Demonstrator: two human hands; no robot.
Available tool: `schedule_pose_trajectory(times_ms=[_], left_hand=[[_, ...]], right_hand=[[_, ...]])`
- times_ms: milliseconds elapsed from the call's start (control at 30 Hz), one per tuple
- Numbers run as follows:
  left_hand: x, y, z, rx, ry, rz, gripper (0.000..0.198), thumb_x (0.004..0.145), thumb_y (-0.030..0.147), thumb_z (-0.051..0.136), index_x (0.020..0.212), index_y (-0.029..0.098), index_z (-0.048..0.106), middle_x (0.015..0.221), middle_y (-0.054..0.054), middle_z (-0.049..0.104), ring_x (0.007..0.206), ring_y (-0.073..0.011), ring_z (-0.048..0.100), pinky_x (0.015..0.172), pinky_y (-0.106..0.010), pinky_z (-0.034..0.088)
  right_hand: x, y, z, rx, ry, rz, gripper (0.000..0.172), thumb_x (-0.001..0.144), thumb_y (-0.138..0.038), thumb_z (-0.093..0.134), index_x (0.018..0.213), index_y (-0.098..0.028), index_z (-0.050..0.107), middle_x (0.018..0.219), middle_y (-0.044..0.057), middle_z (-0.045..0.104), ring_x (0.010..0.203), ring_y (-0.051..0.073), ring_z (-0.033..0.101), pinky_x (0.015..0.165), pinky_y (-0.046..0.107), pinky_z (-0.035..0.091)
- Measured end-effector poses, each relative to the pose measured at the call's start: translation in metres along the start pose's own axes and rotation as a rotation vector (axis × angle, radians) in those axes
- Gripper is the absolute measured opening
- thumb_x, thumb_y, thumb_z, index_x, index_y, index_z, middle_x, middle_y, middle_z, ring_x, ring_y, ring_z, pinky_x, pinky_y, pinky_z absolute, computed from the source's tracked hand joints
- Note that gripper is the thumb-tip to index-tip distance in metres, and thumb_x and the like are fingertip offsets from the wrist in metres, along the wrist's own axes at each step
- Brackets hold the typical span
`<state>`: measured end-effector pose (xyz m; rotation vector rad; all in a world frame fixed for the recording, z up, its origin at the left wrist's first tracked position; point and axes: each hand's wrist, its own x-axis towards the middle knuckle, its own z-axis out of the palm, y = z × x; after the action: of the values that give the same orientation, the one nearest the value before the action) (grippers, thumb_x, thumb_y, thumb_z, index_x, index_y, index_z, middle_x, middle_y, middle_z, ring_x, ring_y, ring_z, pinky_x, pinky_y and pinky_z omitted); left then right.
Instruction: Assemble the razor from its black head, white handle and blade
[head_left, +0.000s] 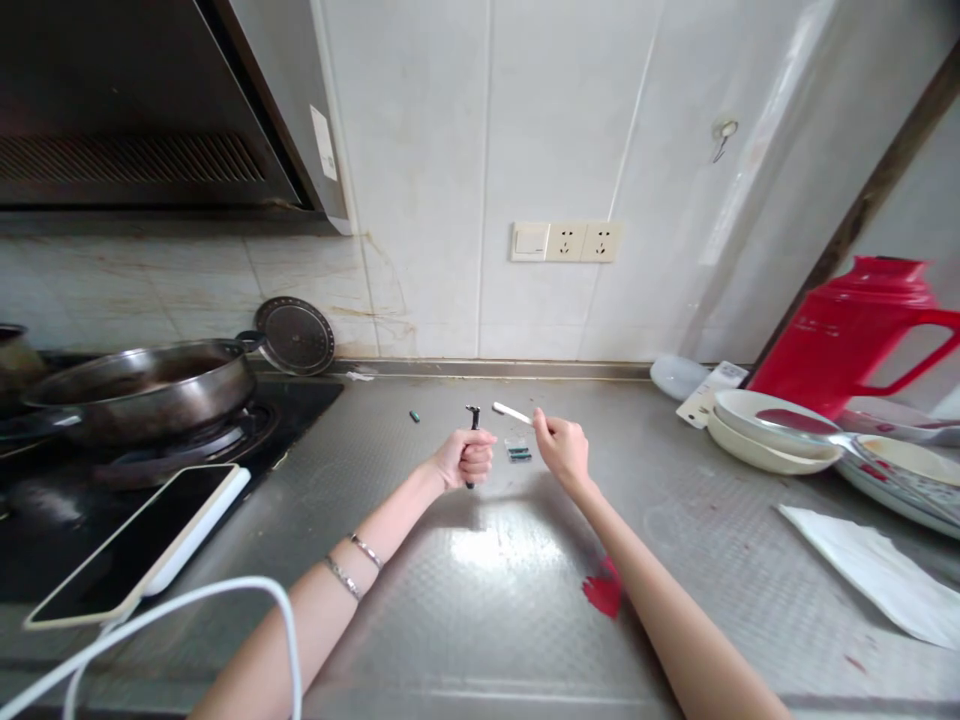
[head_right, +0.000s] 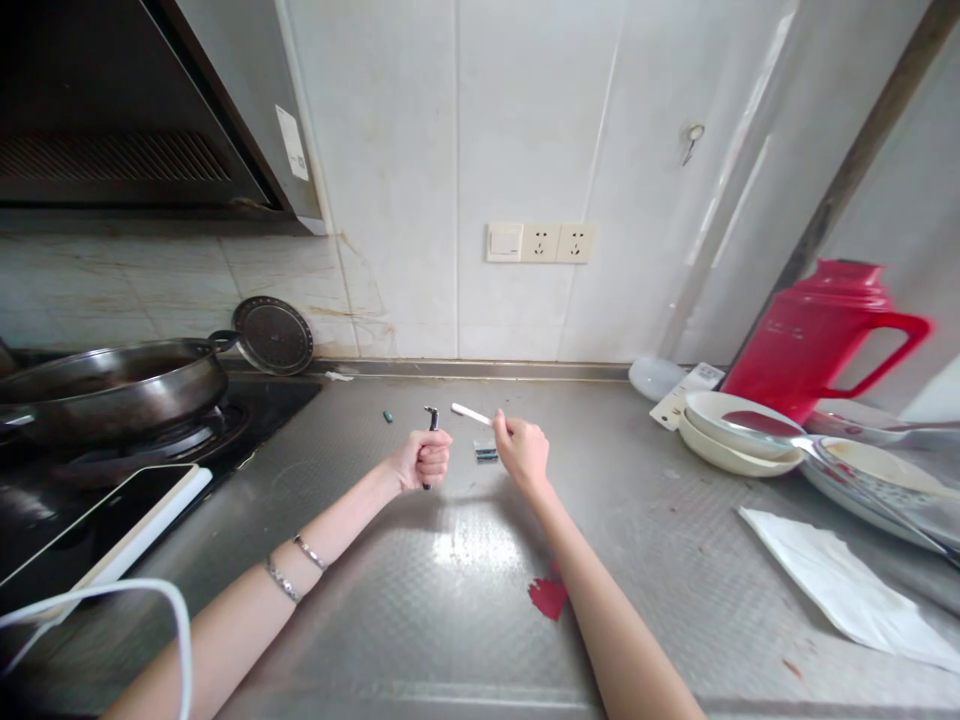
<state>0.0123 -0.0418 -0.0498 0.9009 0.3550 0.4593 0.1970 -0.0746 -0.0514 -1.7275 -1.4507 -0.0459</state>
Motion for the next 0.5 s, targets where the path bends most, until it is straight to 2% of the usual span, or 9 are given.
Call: schedule_pose_trajectory(times_ms=[100,167,233,367,500], left_hand=[[0.004,0.000,0.000,0.173,0.223,0.176,0.048,0.067,0.025,0.062,0.041,0.018,0.022,0.031,0.010,0.018,0.027,-0.0017,0.013,0.029,-0.017,0.007],[0.006,-0.002,0.000,0.258,0.362,0.264,0.047,0.066,0.033,0.064,0.044,0.019,0.026,0.033,0.010,0.022,0.027,-0.0015,0.015,0.029,-0.017,0.007],[0.009,-0.005,-0.001,0.325,0.466,0.296,0.045,0.066,0.041,0.065,0.049,0.019,0.030,0.035,0.011,0.023,0.027,-0.0014,0.017,0.030,-0.017,0.007],[0.012,-0.012,-0.001,0.473,0.589,0.358,0.044,0.067,0.051,0.062,0.053,0.019,0.034,0.036,0.011,0.027,0.027,-0.0018,0.021,0.030,-0.018,0.011],[0.013,-0.016,0.002,0.519,0.626,0.409,0.041,0.070,0.050,0.059,0.054,0.019,0.037,0.035,0.010,0.028,0.027,-0.0025,0.023,0.030,-0.019,0.014]], right_hand=[[0.002,-0.007,-0.006,0.132,-0.040,0.044,0.057,0.085,-0.055,0.027,0.045,-0.018,0.043,0.047,0.003,0.047,0.048,0.012,0.041,0.049,0.024,0.023],[-0.001,-0.016,-0.006,0.318,-0.095,0.055,0.056,0.084,-0.058,0.026,0.050,-0.018,0.044,0.048,0.001,0.046,0.048,0.011,0.042,0.048,0.023,0.026],[-0.007,-0.027,-0.004,0.569,-0.182,0.108,0.050,0.083,-0.060,0.029,0.060,-0.019,0.048,0.051,-0.002,0.043,0.044,0.009,0.039,0.043,0.021,0.026],[-0.026,-0.052,-0.004,1.059,-0.418,0.338,0.036,0.076,-0.057,0.045,0.079,-0.021,0.047,0.052,-0.009,0.034,0.034,0.003,0.022,0.032,0.016,0.014],[-0.041,-0.075,-0.019,1.374,-0.572,0.478,0.033,0.073,-0.050,0.056,0.083,-0.020,0.046,0.051,-0.010,0.036,0.034,0.001,0.017,0.032,0.013,0.009]])
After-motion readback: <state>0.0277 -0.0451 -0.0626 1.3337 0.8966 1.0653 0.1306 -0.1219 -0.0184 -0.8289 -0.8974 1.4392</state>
